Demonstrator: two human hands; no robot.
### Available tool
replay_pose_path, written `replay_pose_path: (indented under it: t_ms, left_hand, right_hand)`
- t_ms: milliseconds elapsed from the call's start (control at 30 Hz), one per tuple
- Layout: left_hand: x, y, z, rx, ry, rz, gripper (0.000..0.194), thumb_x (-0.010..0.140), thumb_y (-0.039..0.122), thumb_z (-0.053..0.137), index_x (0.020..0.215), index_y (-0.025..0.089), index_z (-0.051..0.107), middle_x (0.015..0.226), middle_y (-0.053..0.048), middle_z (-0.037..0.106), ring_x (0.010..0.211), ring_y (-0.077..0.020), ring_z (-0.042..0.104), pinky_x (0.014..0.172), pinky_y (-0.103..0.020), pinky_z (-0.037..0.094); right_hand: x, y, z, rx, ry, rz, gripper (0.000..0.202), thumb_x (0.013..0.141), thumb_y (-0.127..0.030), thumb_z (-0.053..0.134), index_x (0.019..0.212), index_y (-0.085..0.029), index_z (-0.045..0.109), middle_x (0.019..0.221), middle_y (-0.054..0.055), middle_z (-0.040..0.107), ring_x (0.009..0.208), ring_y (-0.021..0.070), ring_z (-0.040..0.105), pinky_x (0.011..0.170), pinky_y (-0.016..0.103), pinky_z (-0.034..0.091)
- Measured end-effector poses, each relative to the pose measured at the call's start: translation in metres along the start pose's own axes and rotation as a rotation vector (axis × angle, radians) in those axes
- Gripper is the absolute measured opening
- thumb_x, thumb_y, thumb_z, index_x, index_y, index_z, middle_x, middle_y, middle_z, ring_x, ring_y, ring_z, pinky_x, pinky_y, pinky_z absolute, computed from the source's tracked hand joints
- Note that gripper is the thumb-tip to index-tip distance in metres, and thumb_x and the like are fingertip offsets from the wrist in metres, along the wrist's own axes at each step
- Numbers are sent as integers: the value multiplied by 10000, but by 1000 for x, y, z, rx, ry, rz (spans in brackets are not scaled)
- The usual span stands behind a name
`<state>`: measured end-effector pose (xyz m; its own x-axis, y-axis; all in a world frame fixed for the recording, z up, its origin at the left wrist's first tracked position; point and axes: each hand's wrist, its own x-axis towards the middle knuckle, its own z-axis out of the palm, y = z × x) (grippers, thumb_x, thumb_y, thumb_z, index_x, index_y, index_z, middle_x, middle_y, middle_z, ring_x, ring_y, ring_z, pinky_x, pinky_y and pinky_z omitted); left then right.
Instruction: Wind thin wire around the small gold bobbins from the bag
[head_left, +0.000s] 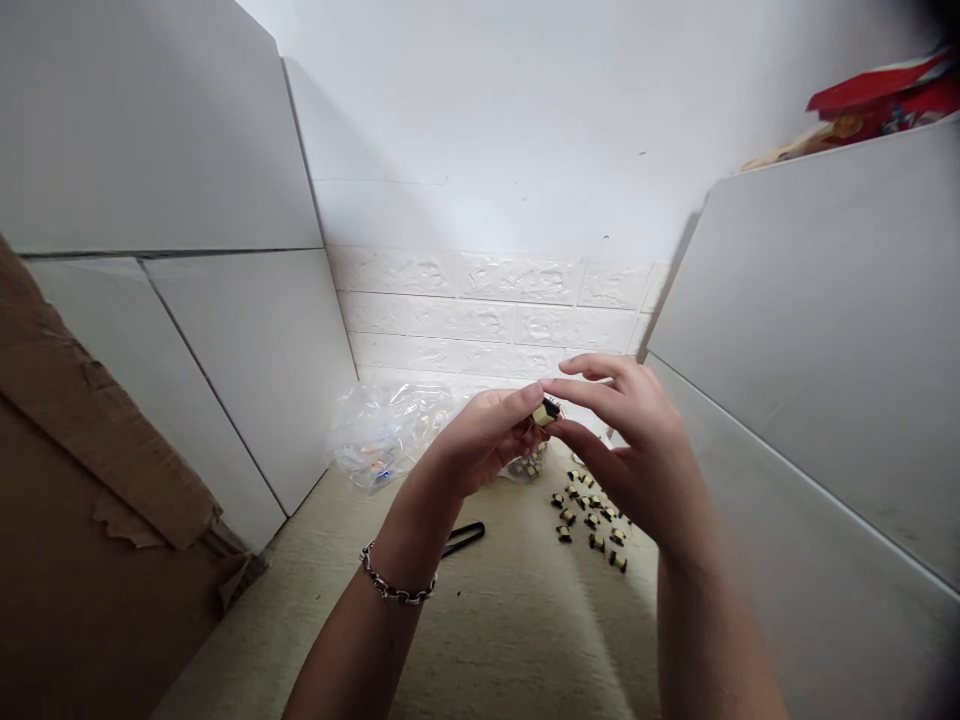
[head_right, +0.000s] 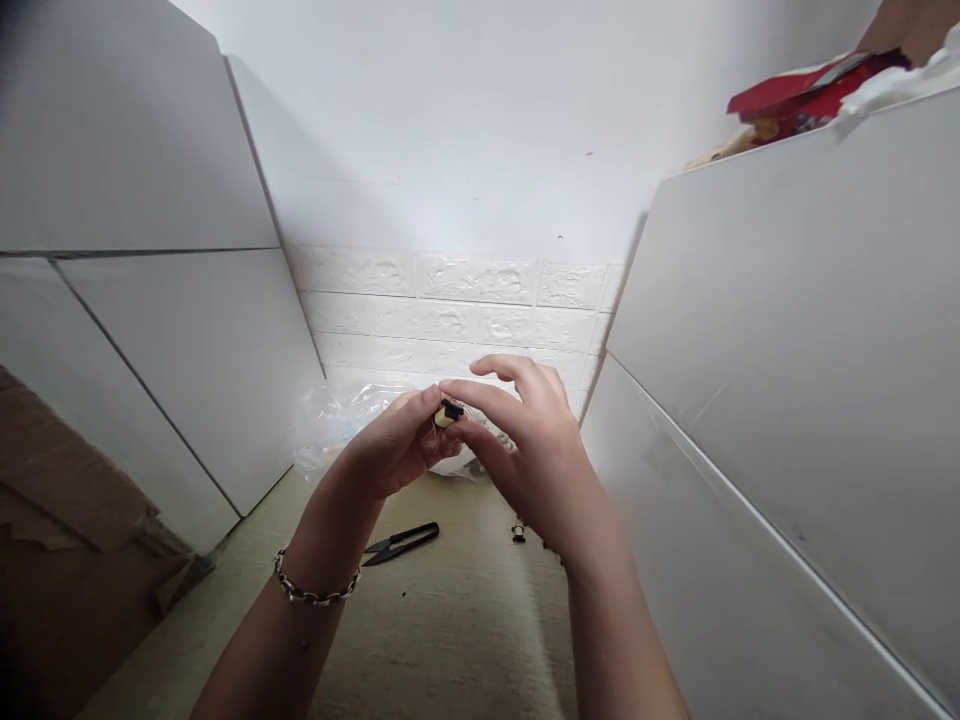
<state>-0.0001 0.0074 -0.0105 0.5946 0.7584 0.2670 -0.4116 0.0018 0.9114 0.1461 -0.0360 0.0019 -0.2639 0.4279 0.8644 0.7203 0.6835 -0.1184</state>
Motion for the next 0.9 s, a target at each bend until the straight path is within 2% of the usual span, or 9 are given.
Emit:
replay_pose_path:
  t_ms: [200, 333, 400, 500, 600, 667, 767, 900]
  left_hand:
    - [2, -2, 2, -18, -4, -7, 361, 678, 494, 588, 683, 134, 562, 579, 26, 435, 520, -50, 393, 484, -178, 315]
    - [4, -4, 8, -109, 70, 65, 360, 737, 503, 515, 856, 173, 596, 716, 7, 494, 571, -49, 427, 533, -185, 354]
    - [4, -6, 9, -139, 88, 168, 376, 745, 509, 501, 948, 207, 595, 797, 1, 513, 613, -50, 449, 566, -186, 370]
    - [5, -8, 7, -146, 45, 339, 379, 665, 490, 607, 946, 236, 617, 860, -3, 541, 706, -72, 485, 653, -205, 395]
    - [7, -11, 5, -110, 27, 436, 346, 582, 392, 713, 895, 260, 648, 870, -2, 566, 793, -103, 502, 774, -256, 391]
    - [8, -13, 4, -55, 55, 479, 326, 580, 339, 727, 892, 279, 657, 887, 3, 563, 842, -112, 492, 821, -268, 372]
    - [10, -15, 3, -13, 87, 535, 306, 587, 314, 724, 887, 299, 663, 937, 11, 550, 887, -110, 464, 848, -257, 352]
    - [9, -13, 5, -40, 102, 553, 276, 582, 307, 726, 852, 276, 677, 888, 8, 520, 869, -104, 450, 781, -220, 383]
  right_hand:
    - [1, 2, 1, 27, 4, -3, 241, 758, -222, 558, 982, -309, 578, 1028, 28, 551, 955, 177, 509, 805, 360, 426]
    - [3, 1, 6, 144, 59, 68, 217, 723, -245, 604, 932, -305, 600, 985, 17, 574, 953, 170, 515, 837, 359, 415]
    - [4, 0, 13, 316, 126, 145, 206, 703, -252, 627, 899, -311, 608, 955, 3, 579, 957, 160, 516, 838, 342, 417]
    - [3, -3, 25, 734, 195, 289, 182, 692, -286, 634, 866, -331, 607, 935, -16, 568, 946, 147, 517, 787, 309, 439]
    - [3, -8, 33, 1155, 162, 458, 178, 690, -353, 621, 865, -325, 601, 940, -17, 562, 921, 151, 526, 789, 329, 445]
    - [3, -11, 34, 1296, 143, 530, 186, 678, -369, 626, 853, -309, 605, 932, -15, 569, 910, 149, 526, 812, 340, 439]
    - [4, -16, 32, 1325, 155, 583, 173, 670, -347, 636, 835, -303, 614, 945, -20, 579, 925, 139, 517, 843, 332, 423]
    - [4, -16, 35, 1253, 165, 615, 176, 695, -342, 608, 865, -299, 601, 998, -14, 574, 1005, 157, 501, 886, 369, 401]
